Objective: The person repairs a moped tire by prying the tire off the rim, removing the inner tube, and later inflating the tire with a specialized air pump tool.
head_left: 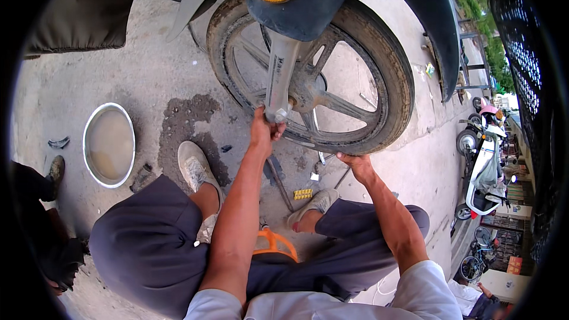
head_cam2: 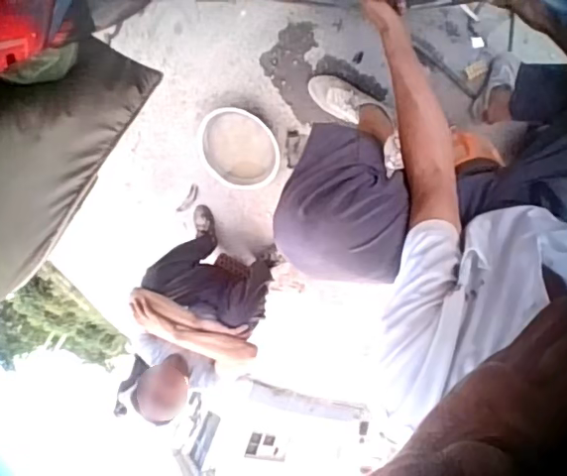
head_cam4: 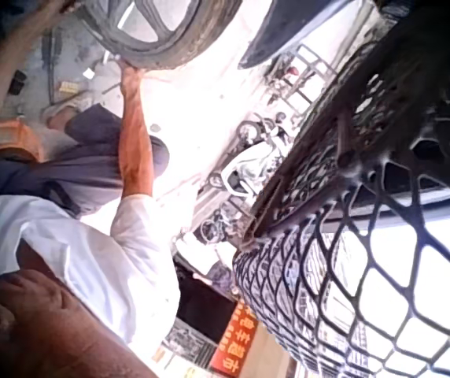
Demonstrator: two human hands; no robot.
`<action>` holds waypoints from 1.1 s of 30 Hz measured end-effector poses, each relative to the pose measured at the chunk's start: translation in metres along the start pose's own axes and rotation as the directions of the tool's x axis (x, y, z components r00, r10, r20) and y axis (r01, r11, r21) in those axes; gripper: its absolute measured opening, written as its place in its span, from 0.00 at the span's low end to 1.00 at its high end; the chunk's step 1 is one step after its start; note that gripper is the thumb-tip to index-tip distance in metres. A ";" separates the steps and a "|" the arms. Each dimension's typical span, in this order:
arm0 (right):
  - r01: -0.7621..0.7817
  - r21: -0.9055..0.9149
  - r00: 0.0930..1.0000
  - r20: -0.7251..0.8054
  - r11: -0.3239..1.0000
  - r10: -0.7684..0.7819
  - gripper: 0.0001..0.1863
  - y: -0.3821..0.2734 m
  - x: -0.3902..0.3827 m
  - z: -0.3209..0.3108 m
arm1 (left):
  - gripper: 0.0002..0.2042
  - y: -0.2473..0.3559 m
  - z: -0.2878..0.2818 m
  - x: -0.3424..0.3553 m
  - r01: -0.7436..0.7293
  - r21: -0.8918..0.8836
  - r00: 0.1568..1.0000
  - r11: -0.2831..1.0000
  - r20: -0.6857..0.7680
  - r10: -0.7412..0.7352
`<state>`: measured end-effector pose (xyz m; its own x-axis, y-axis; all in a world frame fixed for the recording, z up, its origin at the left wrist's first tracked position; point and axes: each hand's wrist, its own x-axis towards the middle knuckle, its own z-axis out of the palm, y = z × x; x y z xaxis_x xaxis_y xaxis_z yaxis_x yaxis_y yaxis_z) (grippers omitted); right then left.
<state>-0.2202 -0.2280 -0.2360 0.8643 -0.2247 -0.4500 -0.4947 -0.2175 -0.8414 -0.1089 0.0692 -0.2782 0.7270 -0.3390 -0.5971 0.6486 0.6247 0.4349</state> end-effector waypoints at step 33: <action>-0.302 -0.304 0.938 0.073 0.904 0.338 0.35 -0.043 -0.056 0.046 | 0.15 -0.127 -0.009 -0.021 -0.179 0.967 0.979 0.182 0.158 0.125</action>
<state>-0.2430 -0.1626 -0.1889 0.6508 -0.2152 -0.7282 -0.7354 -0.4175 -0.5338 -0.2089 0.0036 -0.3272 0.8287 -0.3655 -0.4239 0.2056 -0.5057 0.8379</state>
